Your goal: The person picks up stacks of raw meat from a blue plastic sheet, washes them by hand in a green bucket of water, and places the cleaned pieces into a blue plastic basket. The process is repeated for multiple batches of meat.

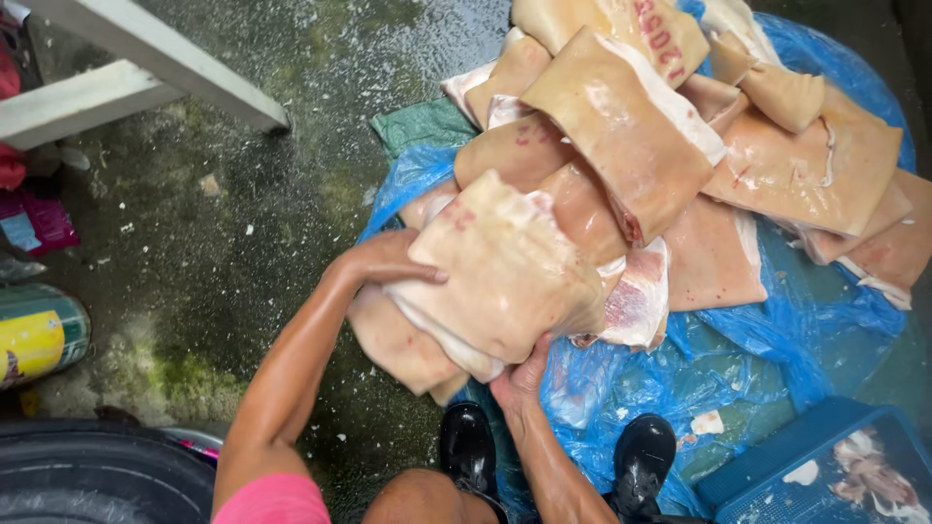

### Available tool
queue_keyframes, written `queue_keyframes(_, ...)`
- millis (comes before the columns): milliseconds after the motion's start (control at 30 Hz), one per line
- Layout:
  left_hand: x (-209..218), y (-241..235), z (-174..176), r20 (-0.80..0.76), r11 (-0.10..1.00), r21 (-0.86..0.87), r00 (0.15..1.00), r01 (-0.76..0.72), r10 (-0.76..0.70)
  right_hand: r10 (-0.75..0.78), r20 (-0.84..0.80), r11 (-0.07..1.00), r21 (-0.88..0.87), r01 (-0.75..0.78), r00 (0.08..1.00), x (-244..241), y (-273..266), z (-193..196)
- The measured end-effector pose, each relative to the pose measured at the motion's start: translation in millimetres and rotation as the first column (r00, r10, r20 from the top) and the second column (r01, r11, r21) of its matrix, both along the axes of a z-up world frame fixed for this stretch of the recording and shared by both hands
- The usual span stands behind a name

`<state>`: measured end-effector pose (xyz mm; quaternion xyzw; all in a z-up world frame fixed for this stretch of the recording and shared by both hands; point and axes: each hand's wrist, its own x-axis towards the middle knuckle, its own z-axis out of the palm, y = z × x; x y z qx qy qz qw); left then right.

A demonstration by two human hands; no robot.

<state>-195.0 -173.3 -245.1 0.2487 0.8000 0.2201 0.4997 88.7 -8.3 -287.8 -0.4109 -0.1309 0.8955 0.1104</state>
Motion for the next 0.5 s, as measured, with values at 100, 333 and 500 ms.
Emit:
queue_keyframes(100,5.8,-5.7,-32.5,0.424,0.883,0.285,0.875,-0.374,0.234,0.069,-0.068,0.997,0.024,-0.068,0.995,10.3,1.1,-13.0)
queue_keyframes(333,43.4,-14.3,-18.4,0.665,0.666,0.073,0.534,-0.743,0.522,0.162,0.015,0.980,0.112,-0.163,0.987,26.4,-6.5,-12.5)
queue_keyframes(500,77.7,-20.7,8.5,0.638,0.582,0.149,0.527,-0.799,0.561,0.183,0.006,0.956,0.234,-0.179,0.983,29.4,1.0,13.9)
